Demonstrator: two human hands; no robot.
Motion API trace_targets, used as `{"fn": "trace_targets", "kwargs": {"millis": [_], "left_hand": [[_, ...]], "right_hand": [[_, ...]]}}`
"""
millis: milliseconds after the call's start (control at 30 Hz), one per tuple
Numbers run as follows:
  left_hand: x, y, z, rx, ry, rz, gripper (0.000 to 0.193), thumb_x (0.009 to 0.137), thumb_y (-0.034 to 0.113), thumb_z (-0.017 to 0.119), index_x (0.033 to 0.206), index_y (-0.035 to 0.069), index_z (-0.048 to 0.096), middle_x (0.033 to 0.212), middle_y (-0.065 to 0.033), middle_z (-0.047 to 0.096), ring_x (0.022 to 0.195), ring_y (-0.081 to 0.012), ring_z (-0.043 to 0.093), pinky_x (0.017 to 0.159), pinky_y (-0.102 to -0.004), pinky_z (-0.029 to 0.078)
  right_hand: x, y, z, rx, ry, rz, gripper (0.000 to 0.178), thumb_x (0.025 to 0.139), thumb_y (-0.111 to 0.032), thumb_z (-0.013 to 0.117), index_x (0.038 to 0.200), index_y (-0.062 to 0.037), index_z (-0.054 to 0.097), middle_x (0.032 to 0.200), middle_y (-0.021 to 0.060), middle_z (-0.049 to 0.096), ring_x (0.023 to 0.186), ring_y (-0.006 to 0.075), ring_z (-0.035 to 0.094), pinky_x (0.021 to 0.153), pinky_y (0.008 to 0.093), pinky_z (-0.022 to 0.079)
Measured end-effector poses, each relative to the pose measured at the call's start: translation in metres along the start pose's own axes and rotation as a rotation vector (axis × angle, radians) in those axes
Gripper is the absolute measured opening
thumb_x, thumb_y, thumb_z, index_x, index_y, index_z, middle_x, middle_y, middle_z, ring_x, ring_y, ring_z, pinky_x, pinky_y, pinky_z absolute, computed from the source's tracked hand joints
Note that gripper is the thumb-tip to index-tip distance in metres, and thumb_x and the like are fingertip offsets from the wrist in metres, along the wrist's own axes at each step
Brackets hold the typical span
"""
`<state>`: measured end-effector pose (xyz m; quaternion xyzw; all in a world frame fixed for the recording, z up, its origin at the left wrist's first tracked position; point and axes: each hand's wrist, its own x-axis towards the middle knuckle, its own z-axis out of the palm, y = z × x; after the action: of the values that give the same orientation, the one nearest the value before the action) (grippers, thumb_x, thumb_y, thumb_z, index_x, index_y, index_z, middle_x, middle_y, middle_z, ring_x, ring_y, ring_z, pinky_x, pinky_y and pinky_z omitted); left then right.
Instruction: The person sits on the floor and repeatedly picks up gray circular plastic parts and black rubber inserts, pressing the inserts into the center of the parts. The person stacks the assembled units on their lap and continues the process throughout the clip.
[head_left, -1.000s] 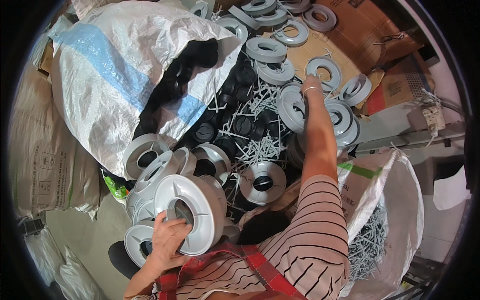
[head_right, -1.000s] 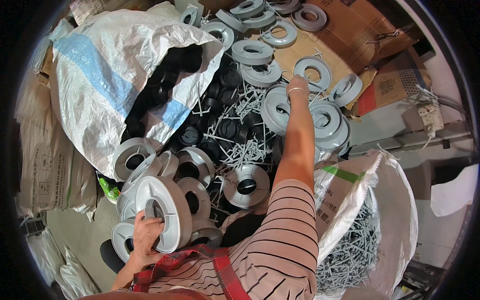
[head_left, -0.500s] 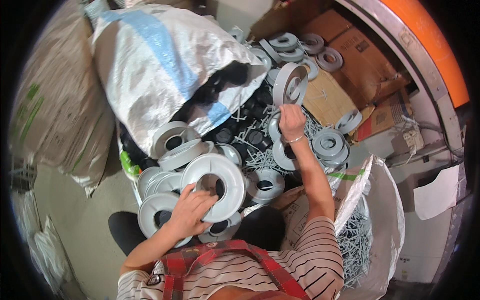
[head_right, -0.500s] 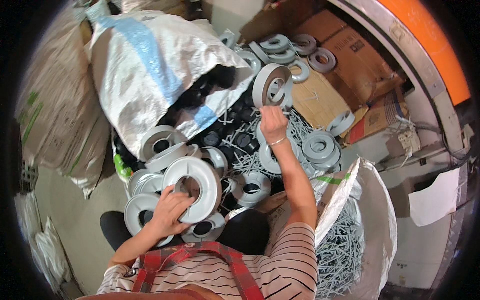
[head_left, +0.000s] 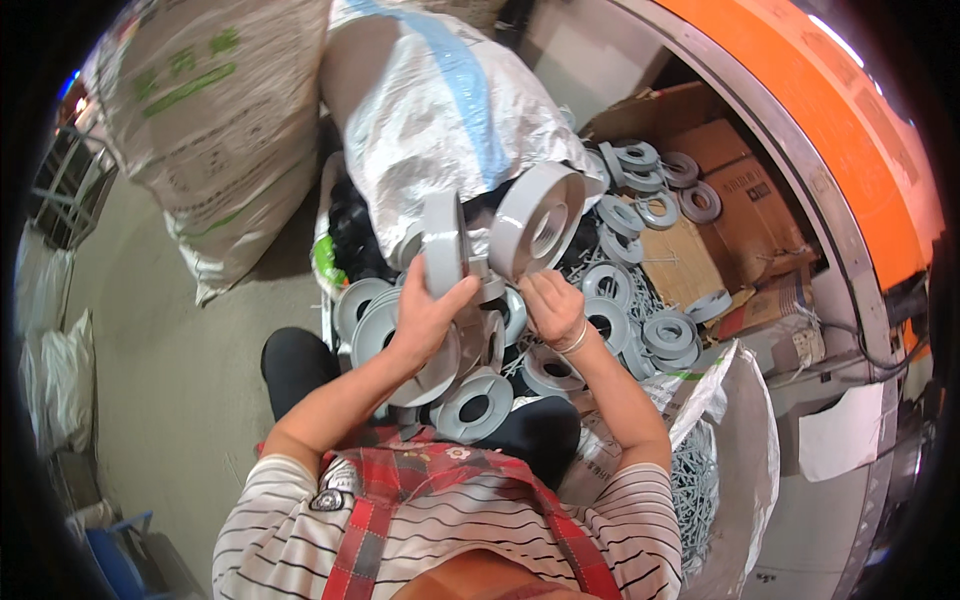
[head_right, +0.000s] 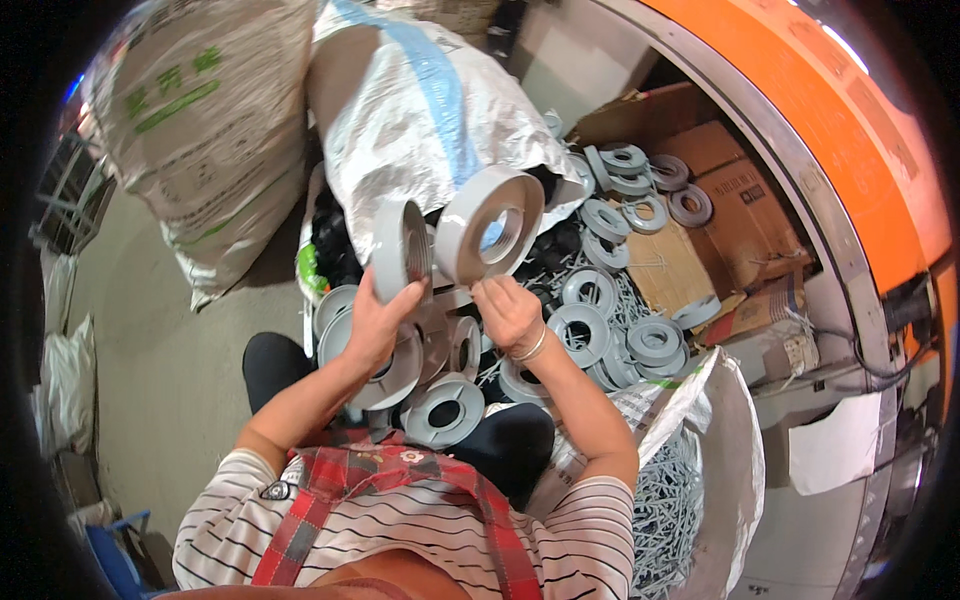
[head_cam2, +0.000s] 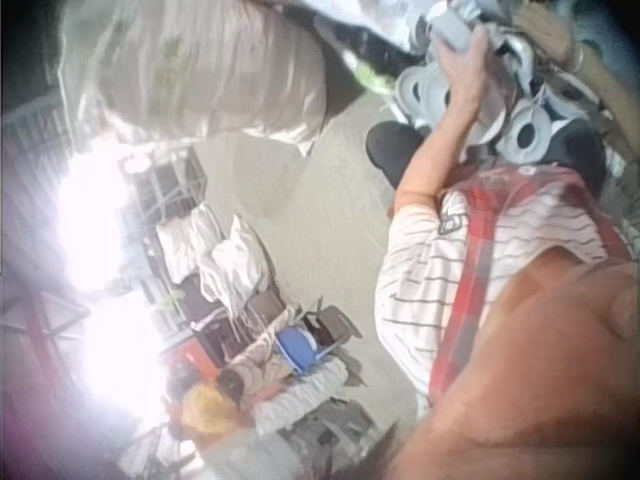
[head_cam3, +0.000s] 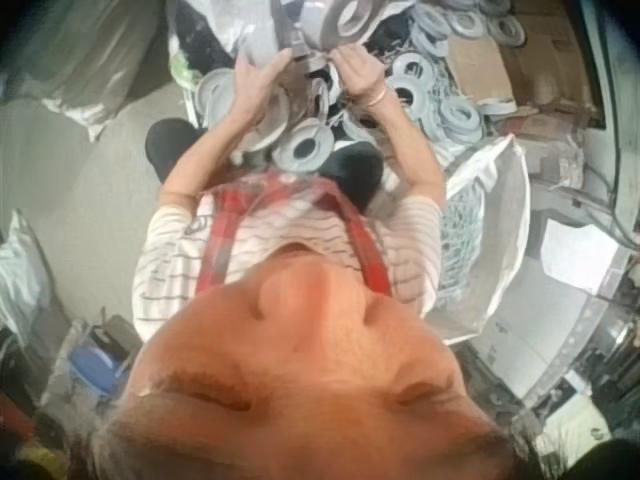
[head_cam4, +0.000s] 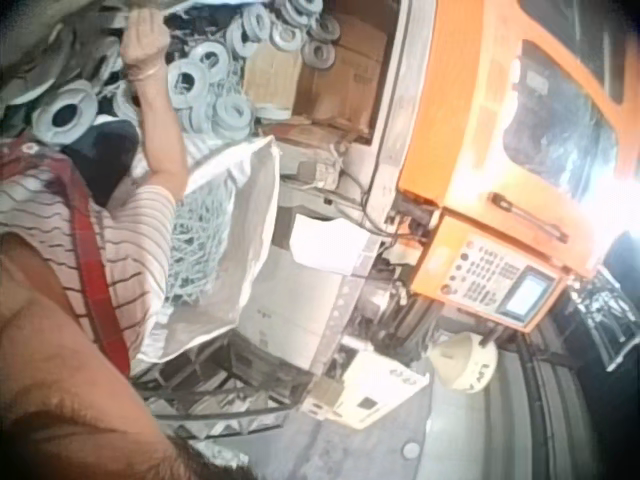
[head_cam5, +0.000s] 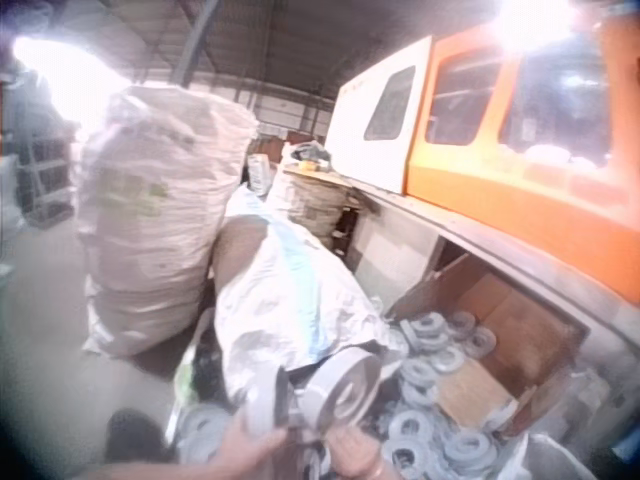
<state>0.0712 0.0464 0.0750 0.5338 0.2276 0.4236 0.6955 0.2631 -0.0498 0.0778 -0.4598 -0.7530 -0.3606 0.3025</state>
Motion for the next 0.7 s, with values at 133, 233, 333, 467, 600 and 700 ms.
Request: {"fn": "trace_targets", "kwargs": {"millis": [133,233,333,467,600,700], "left_hand": [[0.009,0.018,-0.005,0.017,0.022,0.055,0.048,0.078,0.017,0.076,0.115,0.001,0.05,0.101,-0.0072,0.06,0.093,-0.0142,0.058,0.081,-0.0304,0.049],[0.011,0.025,-0.02,-0.216,0.015,0.007,0.048,0.078,0.015,0.073,0.119,0.001,0.051,0.107,-0.0082,0.061,0.095,-0.017,0.06,0.084,-0.0319,0.049],[0.008,0.033,-0.033,-0.429,-0.002,-0.123,0.045,0.081,0.014,0.067,0.121,0.0,0.052,0.11,-0.0092,0.061,0.099,-0.0206,0.06,0.087,-0.0368,0.049],[0.007,0.04,-0.042,-0.556,-0.06,-0.294,0.042,0.084,0.016,0.059,0.121,-0.001,0.051,0.112,-0.0118,0.06,0.103,-0.0243,0.06,0.093,-0.0413,0.049],[0.01,0.047,-0.048,-0.628,-0.118,-0.473,0.041,0.086,0.015,0.055,0.123,0.0,0.049,0.117,-0.0146,0.058,0.108,-0.0279,0.06,0.097,-0.0465,0.048],[0.006,0.054,-0.046,-0.65,-0.088,-0.558,0.039,0.087,0.014,0.054,0.122,-0.001,0.049,0.117,-0.015,0.058,0.108,-0.0287,0.059,0.097,-0.0496,0.048]], "right_hand": [[0.027,-0.031,-0.009,0.068,-0.144,-0.104,0.034,0.06,-0.008,0.061,0.091,0.006,0.065,0.09,0.0129,0.061,0.076,0.025,0.062,0.061,0.0296,0.052],[0.051,-0.042,-0.022,0.042,-0.142,-0.071,0.032,0.062,-0.008,0.067,0.092,0.0027,0.066,0.091,0.011,0.062,0.076,0.0248,0.061,0.063,0.03,0.052],[0.068,-0.046,-0.025,-0.044,0.111,0.022,0.028,0.065,-0.012,0.076,0.089,-0.0004,0.068,0.095,0.0103,0.063,0.083,0.0254,0.06,0.07,0.0314,0.051],[0.086,-0.065,-0.024,0.565,0.231,0.693,0.072,0.075,-0.009,0.078,0.132,0.0034,0.037,0.113,0.0141,0.061,0.111,0.0259,0.055,0.093,0.036,0.047],[0.104,-0.071,-0.027,1.335,0.252,1.119,0.092,0.079,0.0,0.074,0.145,0.0071,0.011,0.119,0.02,0.057,0.111,0.0242,0.058,0.095,0.0352,0.048],[0.114,-0.081,-0.025,1.288,0.319,1.133,0.087,0.078,0.003,0.074,0.143,0.0072,0.016,0.113,0.0187,0.061,0.1,0.0206,0.062,0.087,0.0303,0.052]]}}
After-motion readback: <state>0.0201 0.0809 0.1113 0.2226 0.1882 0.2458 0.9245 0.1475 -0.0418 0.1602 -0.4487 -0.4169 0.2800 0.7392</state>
